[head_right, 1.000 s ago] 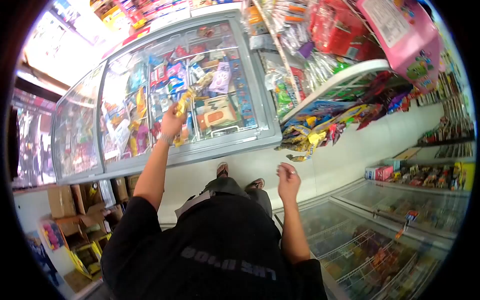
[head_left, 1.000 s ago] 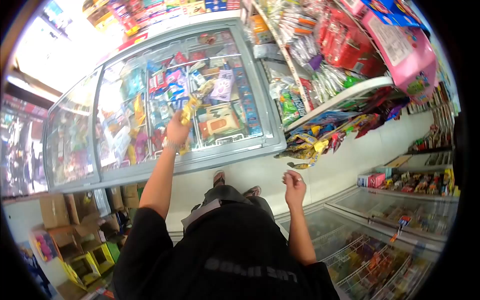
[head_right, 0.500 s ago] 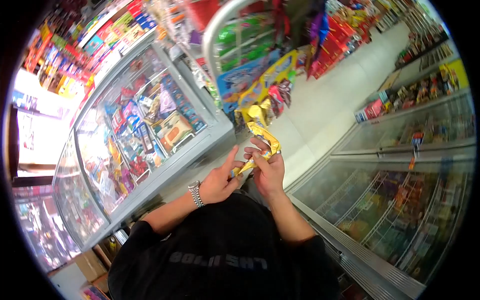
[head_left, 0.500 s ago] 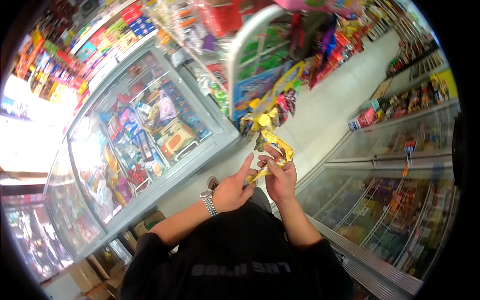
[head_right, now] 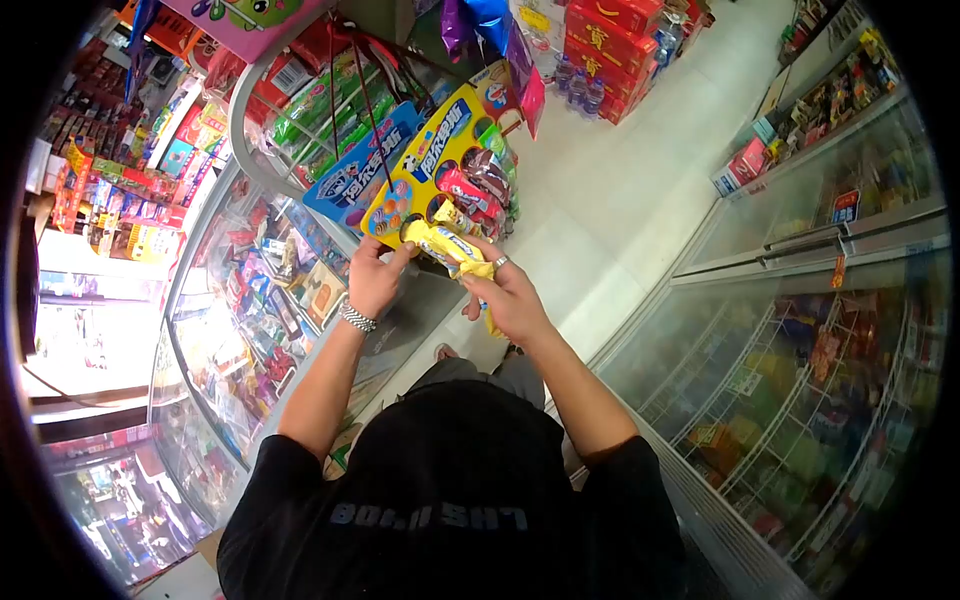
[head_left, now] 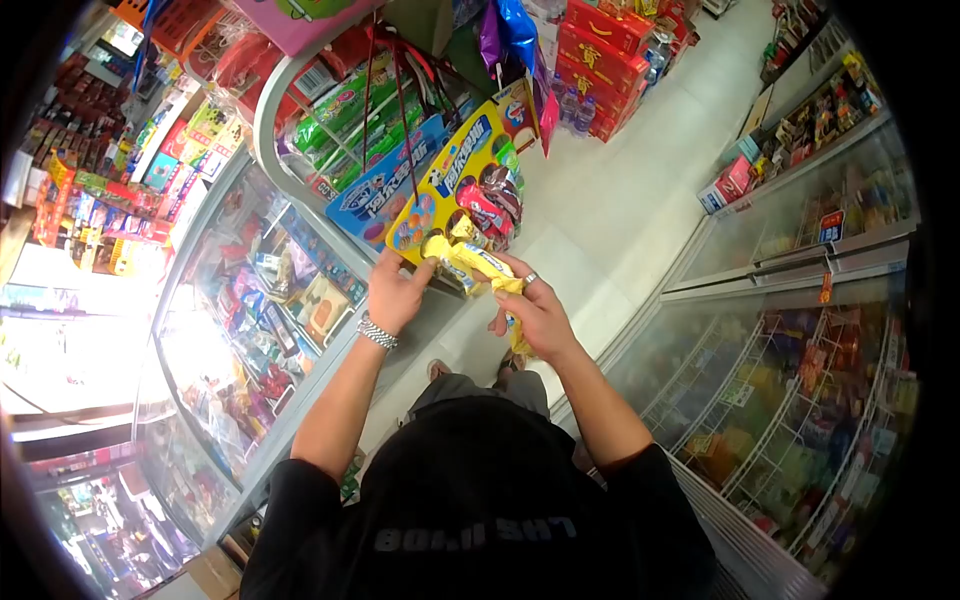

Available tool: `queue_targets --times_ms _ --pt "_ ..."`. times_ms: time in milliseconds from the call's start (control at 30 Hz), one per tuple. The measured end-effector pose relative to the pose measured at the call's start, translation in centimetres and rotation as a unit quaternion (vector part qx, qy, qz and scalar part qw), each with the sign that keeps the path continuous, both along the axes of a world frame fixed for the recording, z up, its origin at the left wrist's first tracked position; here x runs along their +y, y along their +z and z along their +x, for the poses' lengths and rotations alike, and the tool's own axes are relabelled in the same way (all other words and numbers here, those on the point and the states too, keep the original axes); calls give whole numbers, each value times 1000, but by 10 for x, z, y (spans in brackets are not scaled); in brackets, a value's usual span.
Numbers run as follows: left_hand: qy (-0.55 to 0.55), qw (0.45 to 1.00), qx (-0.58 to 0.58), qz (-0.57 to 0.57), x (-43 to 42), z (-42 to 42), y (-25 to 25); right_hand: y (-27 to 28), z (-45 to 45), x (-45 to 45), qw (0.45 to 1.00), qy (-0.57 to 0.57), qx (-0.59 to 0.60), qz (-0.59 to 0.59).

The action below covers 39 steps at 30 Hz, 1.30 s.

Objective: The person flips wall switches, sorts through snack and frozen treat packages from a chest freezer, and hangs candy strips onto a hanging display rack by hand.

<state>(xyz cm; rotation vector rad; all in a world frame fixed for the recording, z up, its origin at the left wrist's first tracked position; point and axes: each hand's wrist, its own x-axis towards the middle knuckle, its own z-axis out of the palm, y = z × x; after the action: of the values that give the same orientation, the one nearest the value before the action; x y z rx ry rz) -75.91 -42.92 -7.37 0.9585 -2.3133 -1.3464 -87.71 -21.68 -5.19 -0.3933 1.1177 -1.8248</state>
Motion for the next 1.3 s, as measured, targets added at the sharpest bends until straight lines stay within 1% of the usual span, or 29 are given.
queue_targets --times_ms 67,100,167,233,300,333,367,400,433,467,500,567,600,633,700,733,767,800,833,867,900,933,967,1033,1067,1100,1167,1233,1300 --pt "10 1000 -17 22 14 -11 5 -12 -14 -5 996 69 40 35" --pt "14 1000 -15 20 22 -13 6 -14 -20 -6 996 73 41 32" --pt "7 998 37 -55 36 -12 6 -16 -33 -10 988 108 53 99" --pt "2 998 15 -61 46 -11 18 -23 -47 -10 981 137 69 122" --pt "-50 991 70 -105 50 -11 19 -17 -61 -15 971 166 87 145" --pt "-73 985 124 -91 54 -14 23 -3 -69 -19 945 197 215 150" --pt "-67 986 124 -92 53 -14 24 -5 -75 -25 924 214 278 151" --pt "-119 968 109 -193 47 -13 26 -6 -80 -30 900 227 341 150" --pt "-168 937 91 -291 40 -13 28 -21 -83 -41 856 208 452 139" --pt "-192 917 70 -343 30 -15 30 -34 -85 -51 800 186 557 125" --pt "-185 917 70 -345 21 -17 30 -23 -85 -58 797 190 560 121" --pt "-229 945 88 -216 10 -19 28 10 -81 -68 753 217 555 279" --pt "-197 962 73 -174 15 -24 39 16 -85 -72 749 223 559 276" --pt "-188 964 73 -173 10 -26 28 19 -89 -75 767 252 534 252" --pt "-221 945 -12 -241 -3 -29 -3 17 -94 -72 780 287 507 229" --pt "-183 946 -98 -249 7 -31 21 10 -98 -65 797 291 496 182" --pt "-181 948 -98 -245 8 -31 26 3 -104 -57 813 294 483 137" --pt "-182 946 -112 -243 4 -34 28 -1 -110 -48 792 323 486 182" --pt "-184 944 -127 -242 3 -36 32 -7 -116 -39 790 326 485 185" --pt "-160 926 -120 -319 10 -32 36 -16 -120 -29 808 375 400 214" --pt "-162 927 -121 -316 11 -30 36 -29 -123 -19 819 419 310 240" --pt "-115 928 -114 -336 12 -28 35 -43 -121 -7 821 352 427 142" --pt "-68 927 -107 -354 13 -26 34 -56 -124 0 821 354 423 147" --pt "-84 924 -118 -355 14 -20 35 -58 -120 10 865 300 390 93" --pt "-63 914 -126 -381 13 -19 35 -57 -119 12 886 308 311 154" --pt "-41 902 -134 -409 13 -19 36 -49 -114 11 886 305 312 155" --pt "-15 898 -161 -410 14 -18 35 -36 -98 6 958 228 135 110" --pt "-46 832 -269 -483 11 -17 39 -30 -86 -7 964 219 120 97" --pt "-59 826 -270 -491 7 -15 35 -27 -78 -24 968 210 108 79"
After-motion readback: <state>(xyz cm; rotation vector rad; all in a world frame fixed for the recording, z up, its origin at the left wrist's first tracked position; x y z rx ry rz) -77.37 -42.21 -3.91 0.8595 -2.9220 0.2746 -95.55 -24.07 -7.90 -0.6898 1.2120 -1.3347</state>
